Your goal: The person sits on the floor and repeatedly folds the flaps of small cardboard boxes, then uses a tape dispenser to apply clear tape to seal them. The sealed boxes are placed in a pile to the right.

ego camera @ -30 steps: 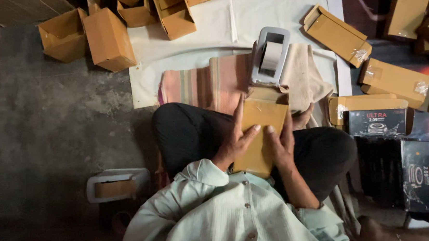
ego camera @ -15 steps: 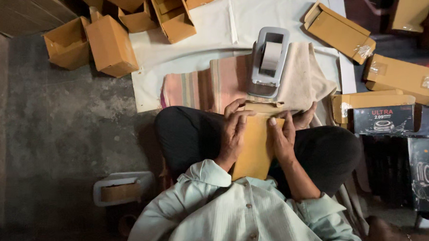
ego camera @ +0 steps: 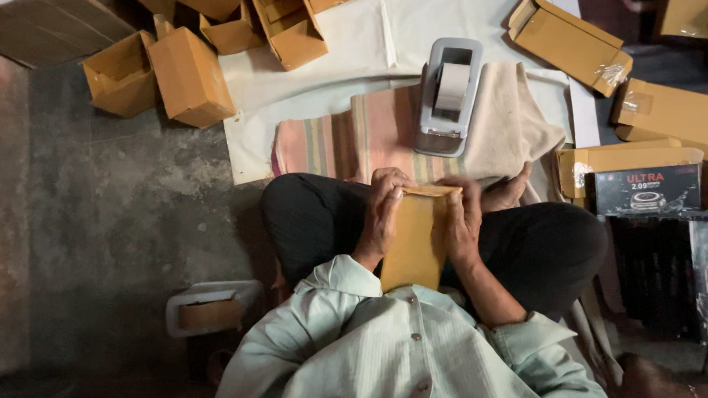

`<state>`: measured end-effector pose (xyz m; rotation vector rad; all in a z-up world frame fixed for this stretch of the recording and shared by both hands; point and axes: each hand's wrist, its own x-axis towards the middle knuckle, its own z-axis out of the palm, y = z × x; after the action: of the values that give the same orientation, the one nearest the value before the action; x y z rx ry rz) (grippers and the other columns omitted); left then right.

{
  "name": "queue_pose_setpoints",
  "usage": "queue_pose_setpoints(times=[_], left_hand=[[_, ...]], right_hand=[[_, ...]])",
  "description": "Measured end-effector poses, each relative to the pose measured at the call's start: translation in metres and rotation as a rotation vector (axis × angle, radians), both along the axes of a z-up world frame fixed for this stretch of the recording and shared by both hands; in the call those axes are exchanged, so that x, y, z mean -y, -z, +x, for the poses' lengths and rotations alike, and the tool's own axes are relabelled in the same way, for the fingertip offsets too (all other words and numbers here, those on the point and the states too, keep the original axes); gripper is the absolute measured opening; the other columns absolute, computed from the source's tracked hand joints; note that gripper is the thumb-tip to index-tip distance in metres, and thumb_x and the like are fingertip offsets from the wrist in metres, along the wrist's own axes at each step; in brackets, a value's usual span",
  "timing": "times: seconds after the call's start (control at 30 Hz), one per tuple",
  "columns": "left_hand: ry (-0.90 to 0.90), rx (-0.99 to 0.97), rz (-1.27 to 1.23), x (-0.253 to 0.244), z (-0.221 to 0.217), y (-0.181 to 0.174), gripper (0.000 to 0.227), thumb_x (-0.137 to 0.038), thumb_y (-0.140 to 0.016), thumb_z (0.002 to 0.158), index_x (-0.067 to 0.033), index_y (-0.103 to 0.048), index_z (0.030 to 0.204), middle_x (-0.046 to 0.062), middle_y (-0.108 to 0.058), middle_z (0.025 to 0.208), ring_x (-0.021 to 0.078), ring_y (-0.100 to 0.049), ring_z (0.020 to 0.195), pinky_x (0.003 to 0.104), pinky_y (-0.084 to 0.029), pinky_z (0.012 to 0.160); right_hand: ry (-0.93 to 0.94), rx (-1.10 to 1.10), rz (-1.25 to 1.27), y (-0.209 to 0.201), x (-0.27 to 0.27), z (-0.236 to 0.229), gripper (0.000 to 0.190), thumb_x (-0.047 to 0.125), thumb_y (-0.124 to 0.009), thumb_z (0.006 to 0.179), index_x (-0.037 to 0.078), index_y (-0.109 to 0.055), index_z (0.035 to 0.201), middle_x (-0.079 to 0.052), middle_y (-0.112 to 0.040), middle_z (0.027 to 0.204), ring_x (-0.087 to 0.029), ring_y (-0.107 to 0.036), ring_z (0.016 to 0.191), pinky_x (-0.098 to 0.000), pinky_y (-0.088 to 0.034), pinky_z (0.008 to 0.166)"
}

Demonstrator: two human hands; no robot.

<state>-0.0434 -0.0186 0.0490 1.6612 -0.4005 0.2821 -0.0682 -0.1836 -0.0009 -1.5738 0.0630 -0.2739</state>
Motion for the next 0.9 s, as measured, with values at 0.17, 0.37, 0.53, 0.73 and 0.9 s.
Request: queue_pose_setpoints(times=[0.17,0.37,0.53,0.73,0.9], left_hand=[[-0.017,0.013,-0.037,0.001,0.004,0.007,0.018,-0.018,-0.066,0.102,-0.0037,-0.056,0.106,0.016,-0.053,0.112,0.0294,-0.061,0.105,0.039,-0.050,0.098],[-0.003,-0.253,0.185,0.005,0.005,0.014,0.032,-0.024,-0.074,0.095,-0.0032,-0.061,0.116,0.018,-0.071,0.106,0.0318,-0.071,0.098,0.039,-0.056,0.083],[0.018,-0.262,0.194,0.006,0.007,0.021,0.030,-0.025,-0.077,0.092,-0.0035,-0.063,0.106,0.017,-0.074,0.099,0.0302,-0.074,0.091,0.038,-0.058,0.078],[0.062,-0.311,0.103,0.001,0.030,0.049,0.028,-0.025,-0.076,0.096,-0.0020,-0.063,0.106,0.014,-0.072,0.095,0.0210,-0.069,0.087,0.035,-0.056,0.079],[0.150,-0.395,0.037,0.006,0.060,0.083,0.033,-0.025,-0.073,0.097,-0.0019,-0.059,0.116,0.016,-0.071,0.100,0.0193,-0.067,0.093,0.036,-0.055,0.083]], right_hand=[[-0.072,-0.073,0.028,0.006,-0.001,0.000,0.023,0.015,-0.055,0.101,0.003,-0.059,0.121,-0.007,-0.060,0.111,-0.016,-0.054,0.105,-0.0284,-0.043,0.096],[-0.111,0.003,0.064,0.011,0.005,-0.002,0.021,0.007,-0.050,0.098,0.002,-0.059,0.116,-0.005,-0.058,0.119,-0.013,-0.053,0.112,-0.0256,-0.041,0.102],[-0.072,-0.083,0.151,0.013,0.003,-0.005,0.014,0.011,-0.054,0.108,0.001,-0.062,0.115,-0.006,-0.055,0.116,-0.014,-0.049,0.102,-0.0265,-0.041,0.093],[-0.042,0.093,-0.269,-0.009,0.022,0.035,0.019,0.012,-0.057,0.102,0.003,-0.057,0.118,-0.007,-0.058,0.117,-0.018,-0.056,0.108,-0.0307,-0.045,0.099],[0.225,-0.434,-0.657,-0.043,0.037,0.109,0.029,0.036,-0.067,0.099,0.010,-0.075,0.107,-0.008,-0.063,0.123,-0.028,-0.059,0.114,-0.0628,-0.023,0.111]])
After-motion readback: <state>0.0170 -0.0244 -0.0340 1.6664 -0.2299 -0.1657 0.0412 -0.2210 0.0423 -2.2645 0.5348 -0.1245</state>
